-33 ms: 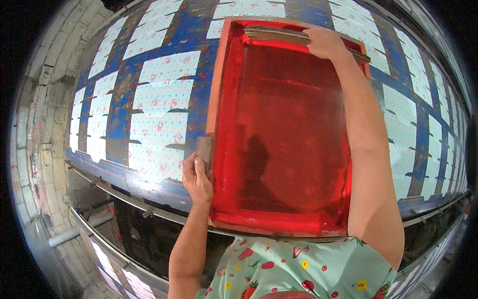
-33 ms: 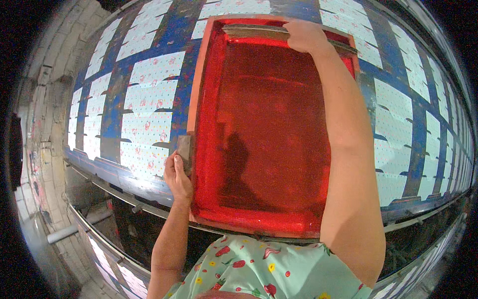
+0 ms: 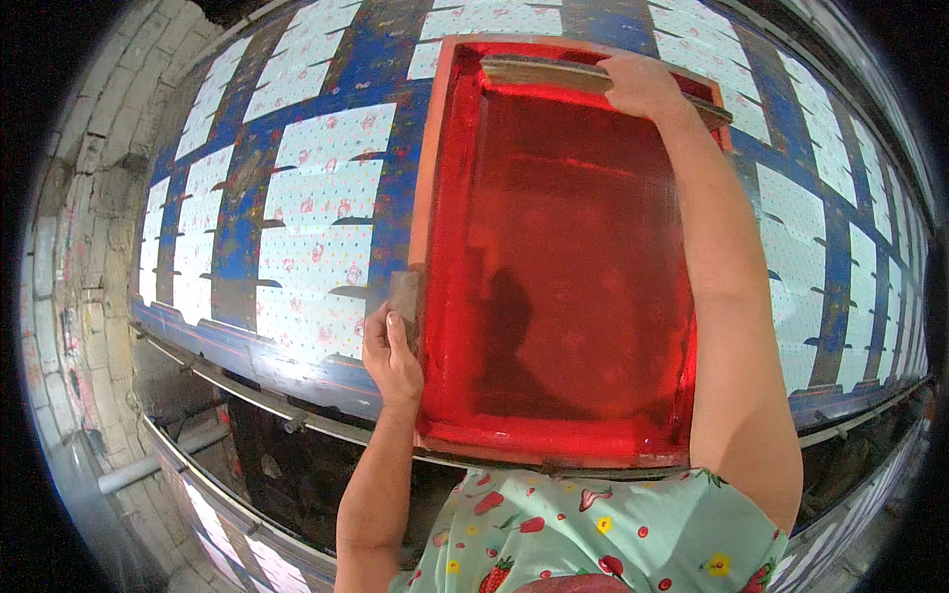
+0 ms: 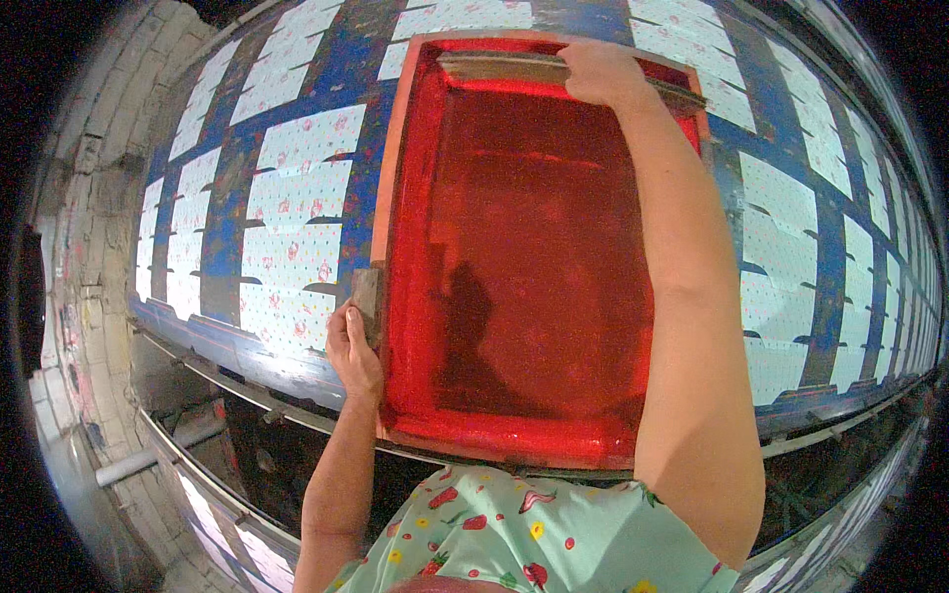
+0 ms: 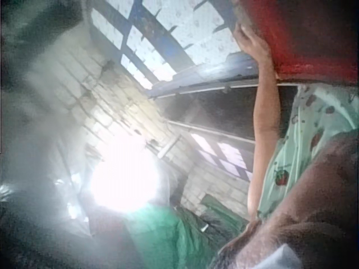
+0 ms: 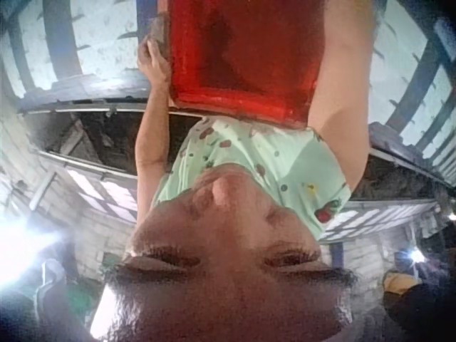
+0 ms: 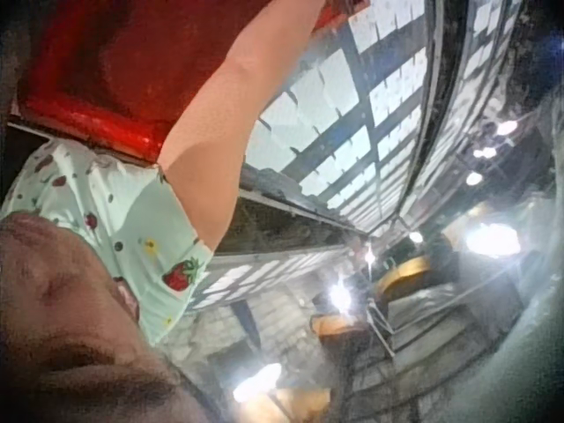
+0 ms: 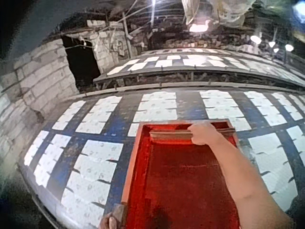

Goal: The person holds a red screen-printing frame over a conveyor belt and repeatedly uses a squeegee to pull red ink across the mesh. The person moves along the line, repeating the squeegee strokes on successive positions.

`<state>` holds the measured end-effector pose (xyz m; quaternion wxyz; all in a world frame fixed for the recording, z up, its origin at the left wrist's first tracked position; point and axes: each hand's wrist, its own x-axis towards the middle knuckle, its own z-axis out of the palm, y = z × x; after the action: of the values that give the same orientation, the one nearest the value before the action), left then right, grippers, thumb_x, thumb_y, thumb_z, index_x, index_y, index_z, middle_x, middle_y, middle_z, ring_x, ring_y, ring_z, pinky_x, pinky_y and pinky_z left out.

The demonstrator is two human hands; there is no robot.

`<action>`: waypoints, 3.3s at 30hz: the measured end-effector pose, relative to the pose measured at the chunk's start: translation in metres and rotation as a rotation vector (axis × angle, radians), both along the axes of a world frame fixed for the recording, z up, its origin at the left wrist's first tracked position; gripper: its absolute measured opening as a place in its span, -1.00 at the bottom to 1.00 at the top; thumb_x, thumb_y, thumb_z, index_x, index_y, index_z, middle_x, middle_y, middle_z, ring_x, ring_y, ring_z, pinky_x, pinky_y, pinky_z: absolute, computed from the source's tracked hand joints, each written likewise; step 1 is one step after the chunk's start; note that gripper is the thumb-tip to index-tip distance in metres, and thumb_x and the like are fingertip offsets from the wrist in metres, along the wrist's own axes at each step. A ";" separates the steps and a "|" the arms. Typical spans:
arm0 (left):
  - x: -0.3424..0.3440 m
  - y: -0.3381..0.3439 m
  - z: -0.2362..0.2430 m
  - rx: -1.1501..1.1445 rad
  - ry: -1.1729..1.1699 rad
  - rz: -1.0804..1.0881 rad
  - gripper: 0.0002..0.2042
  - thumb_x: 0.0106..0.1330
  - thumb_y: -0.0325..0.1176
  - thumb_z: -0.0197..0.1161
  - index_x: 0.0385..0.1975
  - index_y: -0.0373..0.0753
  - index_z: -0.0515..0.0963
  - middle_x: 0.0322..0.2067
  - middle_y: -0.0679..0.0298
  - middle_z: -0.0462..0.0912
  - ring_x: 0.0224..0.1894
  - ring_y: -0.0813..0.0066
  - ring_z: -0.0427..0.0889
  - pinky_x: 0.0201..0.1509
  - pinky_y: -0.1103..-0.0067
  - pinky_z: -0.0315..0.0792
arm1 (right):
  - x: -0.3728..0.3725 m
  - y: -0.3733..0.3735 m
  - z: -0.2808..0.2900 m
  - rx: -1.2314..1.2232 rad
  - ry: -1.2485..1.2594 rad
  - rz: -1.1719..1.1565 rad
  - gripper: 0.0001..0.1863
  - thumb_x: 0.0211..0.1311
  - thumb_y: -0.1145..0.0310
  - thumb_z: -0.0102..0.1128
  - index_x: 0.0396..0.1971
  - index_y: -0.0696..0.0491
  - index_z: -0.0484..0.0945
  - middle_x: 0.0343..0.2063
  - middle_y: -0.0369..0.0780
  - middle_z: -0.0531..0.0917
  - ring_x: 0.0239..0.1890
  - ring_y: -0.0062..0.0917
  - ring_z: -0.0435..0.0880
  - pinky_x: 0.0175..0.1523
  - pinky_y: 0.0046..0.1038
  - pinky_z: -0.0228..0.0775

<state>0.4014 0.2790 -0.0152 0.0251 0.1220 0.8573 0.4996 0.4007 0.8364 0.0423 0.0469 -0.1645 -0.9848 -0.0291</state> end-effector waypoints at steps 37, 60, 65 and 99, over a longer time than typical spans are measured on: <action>-0.015 -0.001 -0.028 -0.127 0.336 -0.053 -0.18 0.14 -0.06 0.72 0.32 -0.48 0.60 0.24 -0.22 0.71 0.34 -0.18 0.66 0.48 0.13 0.49 | 0.355 -0.479 -0.001 -0.263 0.252 0.129 -0.30 0.34 -0.31 0.40 0.10 0.05 0.77 -0.04 -0.11 0.76 0.12 -0.13 0.70 0.27 -0.05 0.56; -0.025 0.004 -0.020 -0.072 0.027 -0.111 -0.62 0.25 -0.30 0.66 -0.05 -0.45 0.79 -0.22 0.10 0.87 -0.23 0.24 0.77 -0.01 0.29 0.62 | 0.486 -0.302 -0.059 -0.564 0.585 -0.621 -0.36 0.26 0.23 0.60 0.32 0.12 0.67 0.18 -0.01 0.78 0.20 -0.02 0.73 0.36 -0.08 0.57; -0.022 0.005 -0.015 -0.130 0.027 -0.105 -0.63 0.28 -0.28 0.65 -0.09 -0.45 0.77 -0.21 0.08 0.87 -0.22 0.23 0.76 -0.01 0.28 0.61 | 0.468 -0.296 -0.053 -0.492 0.562 -0.634 -0.36 0.19 0.36 0.57 0.33 0.07 0.67 -0.03 -0.04 0.80 0.05 -0.04 0.76 0.22 -0.08 0.63; 0.278 0.227 -0.001 0.268 -0.185 -0.108 -0.71 0.24 -0.50 0.66 -0.11 -0.38 0.74 -0.26 0.27 0.80 -0.29 0.47 0.68 -0.09 0.44 0.59 | 0.743 -0.071 -0.045 -0.529 0.712 -0.831 -0.56 0.06 0.56 0.44 0.00 0.00 0.84 -0.26 -0.13 0.79 -0.20 -0.17 0.79 -0.05 -0.17 0.66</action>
<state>0.6796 0.5057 -0.0163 0.1145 0.1237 0.7691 0.6165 1.1434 0.7659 -0.0031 0.3157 -0.5409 -0.7359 0.2573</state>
